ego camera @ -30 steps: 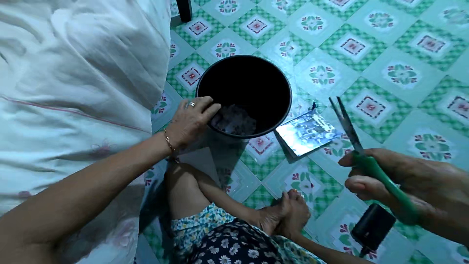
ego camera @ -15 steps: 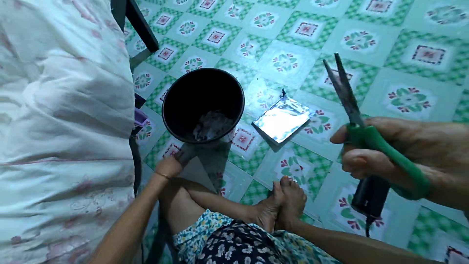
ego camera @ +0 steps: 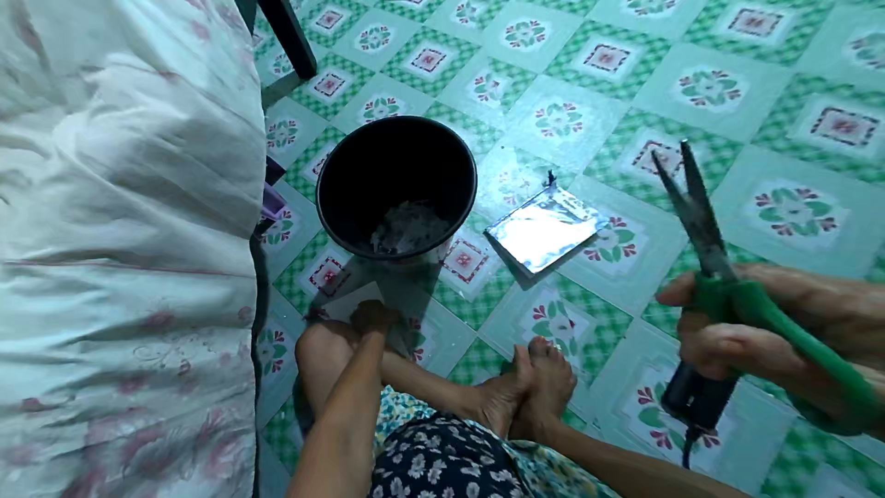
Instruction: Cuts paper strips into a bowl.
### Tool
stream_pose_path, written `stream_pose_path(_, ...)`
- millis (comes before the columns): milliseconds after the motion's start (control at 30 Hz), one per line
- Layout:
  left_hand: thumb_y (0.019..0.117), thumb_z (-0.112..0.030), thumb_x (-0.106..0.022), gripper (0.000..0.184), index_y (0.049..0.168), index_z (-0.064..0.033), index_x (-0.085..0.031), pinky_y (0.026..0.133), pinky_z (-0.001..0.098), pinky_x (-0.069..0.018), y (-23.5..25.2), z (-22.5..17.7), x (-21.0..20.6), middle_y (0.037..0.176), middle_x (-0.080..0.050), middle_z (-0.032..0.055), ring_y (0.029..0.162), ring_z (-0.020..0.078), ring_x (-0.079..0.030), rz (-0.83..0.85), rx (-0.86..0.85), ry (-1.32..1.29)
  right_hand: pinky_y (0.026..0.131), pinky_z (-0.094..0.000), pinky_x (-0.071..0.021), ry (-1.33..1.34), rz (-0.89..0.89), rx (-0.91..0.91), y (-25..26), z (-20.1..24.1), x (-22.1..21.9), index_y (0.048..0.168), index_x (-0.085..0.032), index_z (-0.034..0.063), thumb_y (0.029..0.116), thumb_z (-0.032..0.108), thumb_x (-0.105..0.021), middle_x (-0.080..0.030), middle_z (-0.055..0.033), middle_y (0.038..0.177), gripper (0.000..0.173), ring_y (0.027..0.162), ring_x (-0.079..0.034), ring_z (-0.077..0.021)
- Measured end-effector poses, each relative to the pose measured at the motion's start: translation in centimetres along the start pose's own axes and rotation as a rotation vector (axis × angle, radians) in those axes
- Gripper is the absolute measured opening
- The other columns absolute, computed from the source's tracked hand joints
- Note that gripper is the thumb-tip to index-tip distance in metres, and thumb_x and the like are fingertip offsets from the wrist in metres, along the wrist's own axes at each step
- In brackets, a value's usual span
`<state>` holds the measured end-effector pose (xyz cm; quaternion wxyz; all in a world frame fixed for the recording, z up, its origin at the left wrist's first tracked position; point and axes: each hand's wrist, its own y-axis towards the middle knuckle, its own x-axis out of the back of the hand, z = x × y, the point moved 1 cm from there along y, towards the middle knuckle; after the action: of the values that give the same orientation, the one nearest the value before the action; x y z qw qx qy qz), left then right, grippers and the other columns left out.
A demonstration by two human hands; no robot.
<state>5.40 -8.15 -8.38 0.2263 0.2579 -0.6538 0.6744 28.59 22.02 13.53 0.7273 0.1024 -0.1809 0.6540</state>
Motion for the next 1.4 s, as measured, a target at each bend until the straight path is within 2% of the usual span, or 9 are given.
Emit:
stream_pose_path(233,0.0902,-0.043,-0.075,0.086,0.155,-0.0006,-0.039,0.113,0.0682,-0.0328,2.0,-0.8,-3.8,0.157,-0.038,0.0267,0.145,0.0446,-0.037,-0.207,-0.246,-0.102,0.054,-0.0135,-0.0524,-0.069,-0.026,0.055,0.1,0.8,-0.8,0.107,-0.067,0.015,0.0923,0.062,-0.063,-0.063,0.0143,0.072,0.049,0.062,-0.061,0.0054)
stream_pose_path(367,0.095,-0.045,-0.072,0.103,0.162,0.0018,-0.009,0.119,0.0661,-0.0212,-5.3,-3.2,1.1,0.169,-0.008,0.0248,0.156,0.0448,-0.01,-0.008,-0.099,-0.189,0.053,-0.0124,-0.0483,-0.07,-0.004,0.002,-0.1,0.6,-0.8,0.106,-0.067,0.0157,0.0895,0.068,-0.062,-0.06,0.0156,0.069,0.055,0.06,-0.057,0.0071)
stream_pose_path(633,0.0898,-0.047,-0.075,0.103,0.161,0.001,-0.018,0.111,0.0693,-0.0346,4.3,-0.3,-4.7,0.169,-0.008,0.0257,0.153,0.0479,-0.016,-0.17,-0.148,-0.064,0.053,-0.0112,-0.0477,-0.04,0.026,-0.046,0.3,0.0,-1.1,0.107,-0.067,0.019,0.0885,0.069,-0.062,-0.061,0.0165,0.07,0.054,0.06,-0.057,0.0075)
stream_pose_path(800,0.0811,-0.052,-0.083,0.124,0.162,0.0015,-0.006,0.114,0.0703,-0.028,1.7,-0.5,-2.1,0.169,0.001,0.0274,0.154,0.0493,-0.008,0.001,-0.134,0.101,0.052,-0.0112,-0.0464,-0.086,0.071,-0.095,0.7,0.0,-1.3,0.109,-0.066,0.0189,0.0866,0.075,-0.058,-0.059,0.0175,0.07,0.061,0.061,-0.056,0.0086)
stream_pose_path(867,0.0862,-0.052,-0.076,0.102,0.155,0.0066,-0.031,0.115,0.0647,-0.0315,1.8,-0.1,-1.1,0.162,-0.025,0.031,0.149,0.0485,-0.027,0.018,-0.194,0.21,0.052,-0.0108,-0.0458,-0.085,0.075,-0.105,0.7,0.0,-1.4,0.109,-0.066,0.0198,0.0852,0.076,-0.059,-0.059,0.0179,0.07,0.062,0.06,-0.056,0.0091)
stream_pose_path(1000,0.0992,-0.032,-0.064,0.061,0.144,0.007,-0.049,0.113,0.0631,-0.0343,1.6,0.5,1.6,0.151,-0.046,0.0295,0.142,0.0461,-0.042,0.072,-0.213,0.311,0.053,-0.0104,-0.0466,-0.102,0.095,-0.097,0.6,-0.2,-1.4,0.111,-0.066,0.0174,0.0868,0.075,-0.059,-0.06,0.0167,0.072,0.063,0.062,-0.057,0.0092)
stream_pose_path(1100,0.1027,-0.022,-0.061,0.068,0.157,0.005,-0.029,0.108,0.0697,-0.0366,3.1,2.2,2.3,0.159,-0.03,0.032,0.143,0.0511,-0.037,0.015,-0.128,0.202,0.054,-0.0106,-0.0468,-0.122,0.099,-0.092,0.7,-0.4,-1.3,0.112,-0.066,0.0167,0.0875,0.074,-0.058,-0.06,0.017,0.072,0.063,0.063,-0.057,0.0094)
stream_pose_path(1200,0.0922,-0.025,-0.076,0.089,0.158,0.0043,-0.023,0.105,0.0676,-0.0415,5.5,3.7,2.2,0.161,-0.023,0.0327,0.141,0.0516,-0.038,-0.019,-0.119,0.2,0.055,-0.0104,-0.0475,-0.115,0.108,-0.081,0.8,-0.5,-1.4,0.112,-0.066,0.0164,0.0884,0.074,-0.057,-0.061,0.0164,0.073,0.063,0.063,-0.057,0.0095)
stream_pose_path(1400,0.0953,-0.012,-0.072,0.093,0.166,-0.0158,-0.011,0.102,0.0814,-0.0307,4.8,5.3,2.6,0.164,-0.014,0.0342,0.144,0.0619,-0.025,-0.087,-0.116,0.202,0.056,-0.0122,-0.0484,-0.107,0.142,-0.063,1.0,-0.9,-1.5,0.114,-0.066,0.0136,0.0913,0.069,-0.058,-0.061,0.0154,0.074,0.06,0.064,-0.057,0.0087)
